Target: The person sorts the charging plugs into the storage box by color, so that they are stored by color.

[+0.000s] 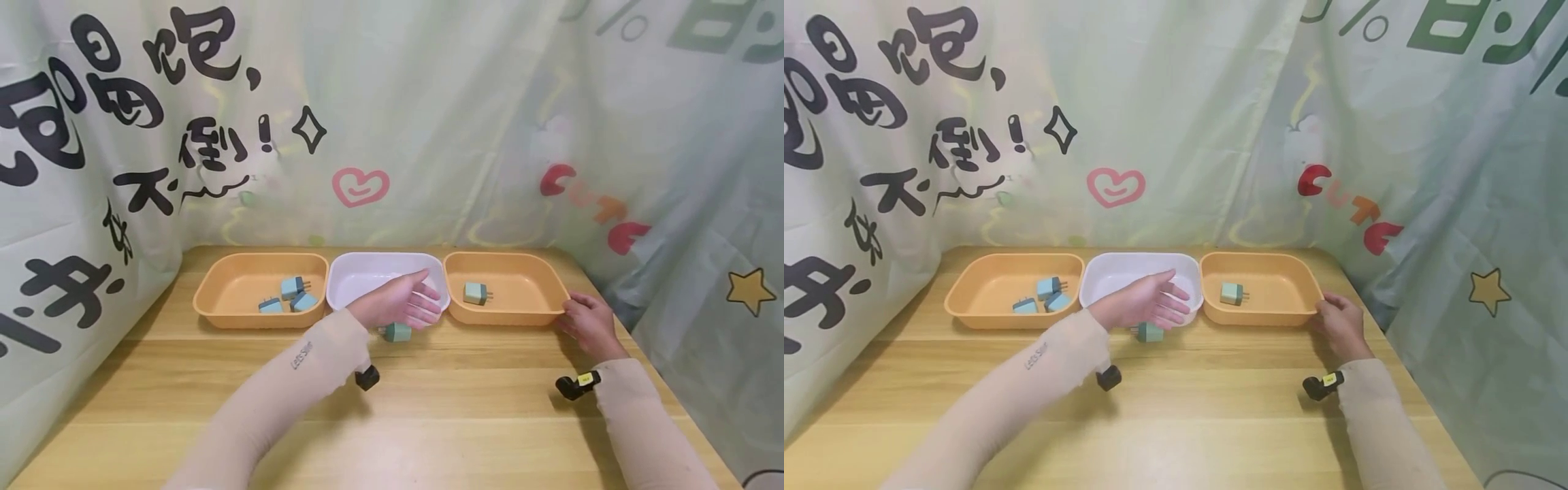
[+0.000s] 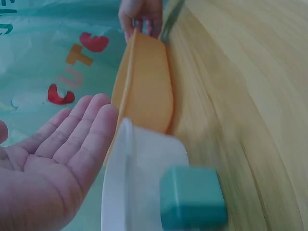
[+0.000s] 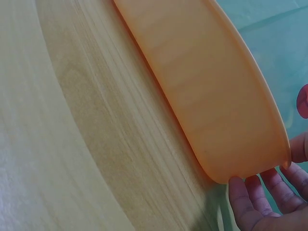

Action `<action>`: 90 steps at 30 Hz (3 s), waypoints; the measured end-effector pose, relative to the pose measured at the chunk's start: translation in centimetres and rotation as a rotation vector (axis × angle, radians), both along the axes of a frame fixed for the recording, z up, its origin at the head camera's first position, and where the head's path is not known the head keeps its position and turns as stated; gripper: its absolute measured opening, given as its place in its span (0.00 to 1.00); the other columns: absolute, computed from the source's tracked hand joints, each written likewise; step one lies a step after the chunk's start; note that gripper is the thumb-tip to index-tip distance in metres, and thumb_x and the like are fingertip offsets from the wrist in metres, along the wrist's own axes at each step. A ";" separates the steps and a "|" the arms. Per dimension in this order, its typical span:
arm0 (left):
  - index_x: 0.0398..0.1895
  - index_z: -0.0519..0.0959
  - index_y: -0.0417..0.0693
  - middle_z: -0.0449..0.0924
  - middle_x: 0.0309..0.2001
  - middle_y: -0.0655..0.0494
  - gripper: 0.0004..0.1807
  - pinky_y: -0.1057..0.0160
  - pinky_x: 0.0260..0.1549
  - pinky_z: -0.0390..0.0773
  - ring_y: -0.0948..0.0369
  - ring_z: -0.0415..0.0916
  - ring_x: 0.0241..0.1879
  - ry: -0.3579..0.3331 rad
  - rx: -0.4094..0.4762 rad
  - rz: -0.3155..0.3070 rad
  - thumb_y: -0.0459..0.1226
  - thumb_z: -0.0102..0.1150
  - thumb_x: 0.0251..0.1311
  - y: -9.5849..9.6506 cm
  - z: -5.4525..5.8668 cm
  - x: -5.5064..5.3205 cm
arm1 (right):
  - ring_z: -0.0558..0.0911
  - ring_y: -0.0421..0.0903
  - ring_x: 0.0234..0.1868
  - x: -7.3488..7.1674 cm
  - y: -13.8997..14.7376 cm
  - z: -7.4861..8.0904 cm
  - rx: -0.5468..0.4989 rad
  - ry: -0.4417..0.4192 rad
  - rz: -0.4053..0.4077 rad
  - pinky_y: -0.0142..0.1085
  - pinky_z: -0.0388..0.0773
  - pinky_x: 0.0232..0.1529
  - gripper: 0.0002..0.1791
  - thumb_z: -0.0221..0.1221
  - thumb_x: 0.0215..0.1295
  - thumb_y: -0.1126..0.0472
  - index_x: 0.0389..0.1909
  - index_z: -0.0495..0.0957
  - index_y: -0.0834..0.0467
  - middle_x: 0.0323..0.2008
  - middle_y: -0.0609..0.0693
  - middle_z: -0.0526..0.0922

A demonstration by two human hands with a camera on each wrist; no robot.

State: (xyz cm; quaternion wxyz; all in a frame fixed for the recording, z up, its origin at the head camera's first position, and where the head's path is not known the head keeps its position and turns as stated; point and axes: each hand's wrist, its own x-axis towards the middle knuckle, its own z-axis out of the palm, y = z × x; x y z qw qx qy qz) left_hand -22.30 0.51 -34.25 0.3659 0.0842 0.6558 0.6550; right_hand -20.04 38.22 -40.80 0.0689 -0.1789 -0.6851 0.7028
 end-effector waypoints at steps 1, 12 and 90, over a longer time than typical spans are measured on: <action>0.63 0.67 0.31 0.73 0.57 0.32 0.36 0.43 0.57 0.71 0.42 0.75 0.54 0.034 -0.031 0.000 0.55 0.28 0.75 -0.6 -0.1 0.2 | 0.78 0.35 0.36 0.0 0.0 0.0 -0.010 0.006 0.000 0.30 0.82 0.36 0.18 0.51 0.67 0.67 0.57 0.67 0.62 0.43 0.50 0.71; 0.58 0.77 0.39 0.80 0.51 0.45 0.29 0.51 0.52 0.76 0.49 0.77 0.51 0.641 -0.668 0.007 0.49 0.30 0.77 -6.5 -1.2 2.8 | 0.78 0.35 0.35 0.1 0.2 -0.1 0.002 -0.004 0.012 0.31 0.83 0.37 0.19 0.52 0.67 0.66 0.58 0.67 0.61 0.41 0.48 0.71; 0.57 0.63 0.36 0.70 0.46 0.43 0.16 0.55 0.51 0.79 0.50 0.75 0.44 0.033 0.254 0.131 0.33 0.47 0.71 -9.1 -3.4 3.0 | 0.75 0.38 0.39 0.1 -0.2 -0.3 0.043 -0.021 -0.010 0.34 0.83 0.40 0.22 0.50 0.67 0.67 0.62 0.63 0.65 0.47 0.54 0.68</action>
